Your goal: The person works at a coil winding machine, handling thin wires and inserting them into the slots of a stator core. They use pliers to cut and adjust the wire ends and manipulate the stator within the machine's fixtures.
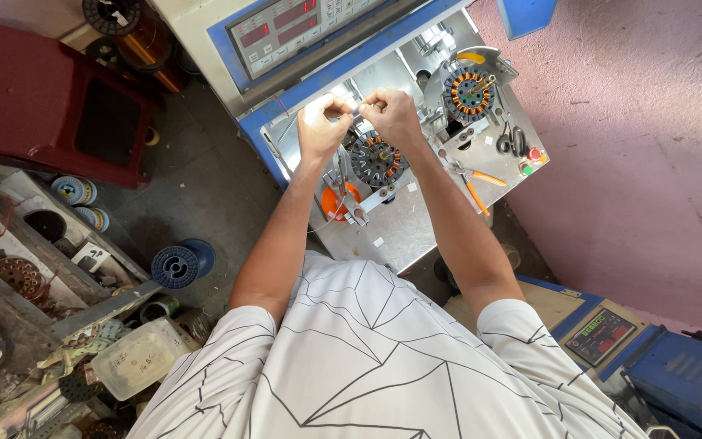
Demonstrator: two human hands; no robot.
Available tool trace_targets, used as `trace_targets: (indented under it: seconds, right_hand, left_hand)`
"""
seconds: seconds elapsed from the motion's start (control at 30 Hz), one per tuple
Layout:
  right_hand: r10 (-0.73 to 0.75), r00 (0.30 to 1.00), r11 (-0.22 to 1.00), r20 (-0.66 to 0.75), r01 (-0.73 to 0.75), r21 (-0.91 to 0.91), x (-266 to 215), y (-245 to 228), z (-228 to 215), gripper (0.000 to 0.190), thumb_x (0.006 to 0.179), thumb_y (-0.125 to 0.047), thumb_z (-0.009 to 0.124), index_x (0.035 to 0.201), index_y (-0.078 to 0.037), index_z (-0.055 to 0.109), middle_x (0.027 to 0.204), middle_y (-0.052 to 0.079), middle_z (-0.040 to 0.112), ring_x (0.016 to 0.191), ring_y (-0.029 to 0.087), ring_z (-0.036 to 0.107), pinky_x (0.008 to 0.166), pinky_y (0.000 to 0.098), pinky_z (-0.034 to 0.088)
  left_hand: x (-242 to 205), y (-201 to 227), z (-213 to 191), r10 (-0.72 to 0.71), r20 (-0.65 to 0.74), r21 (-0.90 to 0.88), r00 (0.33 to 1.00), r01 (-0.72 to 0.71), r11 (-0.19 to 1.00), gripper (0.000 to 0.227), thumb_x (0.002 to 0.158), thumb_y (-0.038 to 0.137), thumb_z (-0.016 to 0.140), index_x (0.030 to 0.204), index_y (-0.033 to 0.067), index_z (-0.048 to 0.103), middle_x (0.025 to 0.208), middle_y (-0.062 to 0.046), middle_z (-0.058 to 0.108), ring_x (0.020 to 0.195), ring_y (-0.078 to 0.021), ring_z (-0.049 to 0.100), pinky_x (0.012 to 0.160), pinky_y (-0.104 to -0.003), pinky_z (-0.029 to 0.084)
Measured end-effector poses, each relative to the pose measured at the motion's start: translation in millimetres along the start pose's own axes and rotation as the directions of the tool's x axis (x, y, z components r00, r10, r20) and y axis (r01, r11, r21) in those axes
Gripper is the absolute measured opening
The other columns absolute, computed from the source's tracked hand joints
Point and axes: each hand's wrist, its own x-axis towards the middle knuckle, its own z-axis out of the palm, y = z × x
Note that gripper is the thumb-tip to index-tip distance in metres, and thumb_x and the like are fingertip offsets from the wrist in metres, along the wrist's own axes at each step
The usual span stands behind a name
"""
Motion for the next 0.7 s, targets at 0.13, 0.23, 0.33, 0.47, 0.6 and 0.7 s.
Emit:
trace_targets:
  seconds: [0.13, 0.23, 0.33, 0.47, 0.6, 0.7]
  right_hand:
    - [-0.006, 1.000, 1.000, -0.003, 0.006, -0.012, 0, 0, -1, 0.012, 0.087, -0.012, 0.077, 0.091, 0.000, 0.077, 0.060, 0.000, 0.061, 0.054, 0.005, 0.052, 0.049, 0.0258, 0.040]
    - [-0.015, 1.000, 1.000, -0.006, 0.015, -0.018, -1, -2, -2, 0.011, 0.087, -0.012, 0.077, 0.089, 0.000, 0.077, 0.059, 0.000, 0.061, 0.054, 0.005, 0.052, 0.049, 0.0258, 0.040]
    - [-0.022, 1.000, 1.000, -0.005, 0.022, -0.010, -2, -2, -3, 0.011, 0.087, -0.011, 0.077, 0.089, -0.001, 0.077, 0.060, 0.000, 0.061, 0.054, 0.005, 0.051, 0.049, 0.0261, 0.040]
    - [-0.055, 0.998, 0.998, -0.018, 0.054, -0.032, -4, -1, -3, 0.010, 0.086, -0.011, 0.077, 0.089, -0.001, 0.077, 0.064, 0.001, 0.063, 0.055, 0.006, 0.053, 0.050, 0.0256, 0.042]
    - [-0.027, 1.000, 1.000, -0.004, 0.027, -0.014, -4, -1, -4, 0.010, 0.087, -0.011, 0.077, 0.090, -0.001, 0.077, 0.065, 0.002, 0.064, 0.056, 0.006, 0.053, 0.051, 0.0263, 0.041]
    - [-0.036, 0.999, 0.999, -0.006, 0.036, -0.017, -5, -3, -4, 0.010, 0.087, -0.010, 0.077, 0.090, 0.000, 0.077, 0.069, 0.004, 0.066, 0.058, 0.007, 0.055, 0.052, 0.0264, 0.042]
  left_hand:
    - [-1, 2, 1, 0.090, 0.007, 0.031, 0.996, -0.091, 0.995, 0.007, 0.078, 0.001, 0.075, 0.084, 0.0008, 0.072, 0.080, -0.008, 0.075, 0.076, -0.0157, 0.075, 0.074, -0.029, 0.059]
    - [-3, 3, 1, 0.118, -0.010, 0.089, 0.993, -0.116, 0.989, 0.008, 0.080, 0.000, 0.076, 0.085, 0.0007, 0.070, 0.081, -0.008, 0.074, 0.077, -0.0182, 0.075, 0.075, -0.031, 0.059]
    - [-4, 6, 2, 0.113, -0.015, 0.131, 0.994, -0.110, 0.985, 0.010, 0.081, 0.000, 0.076, 0.088, 0.0014, 0.069, 0.081, -0.008, 0.074, 0.077, -0.0195, 0.075, 0.074, -0.032, 0.059]
    - [-5, 17, 1, 0.098, -0.001, 0.133, 0.995, -0.097, 0.986, 0.020, 0.081, 0.000, 0.073, 0.100, 0.0042, 0.070, 0.081, -0.009, 0.075, 0.077, -0.0194, 0.076, 0.073, -0.032, 0.060]
    - [-6, 25, -2, 0.170, 0.018, 0.166, 0.985, -0.171, 0.971, 0.030, 0.082, 0.001, 0.072, 0.111, 0.0081, 0.075, 0.083, -0.010, 0.075, 0.076, -0.0211, 0.075, 0.073, -0.032, 0.059]
    - [-6, 24, -1, 0.153, 0.023, 0.181, 0.988, -0.155, 0.971, 0.023, 0.084, 0.004, 0.074, 0.106, 0.0077, 0.077, 0.083, -0.011, 0.075, 0.078, -0.0212, 0.077, 0.073, -0.032, 0.060]
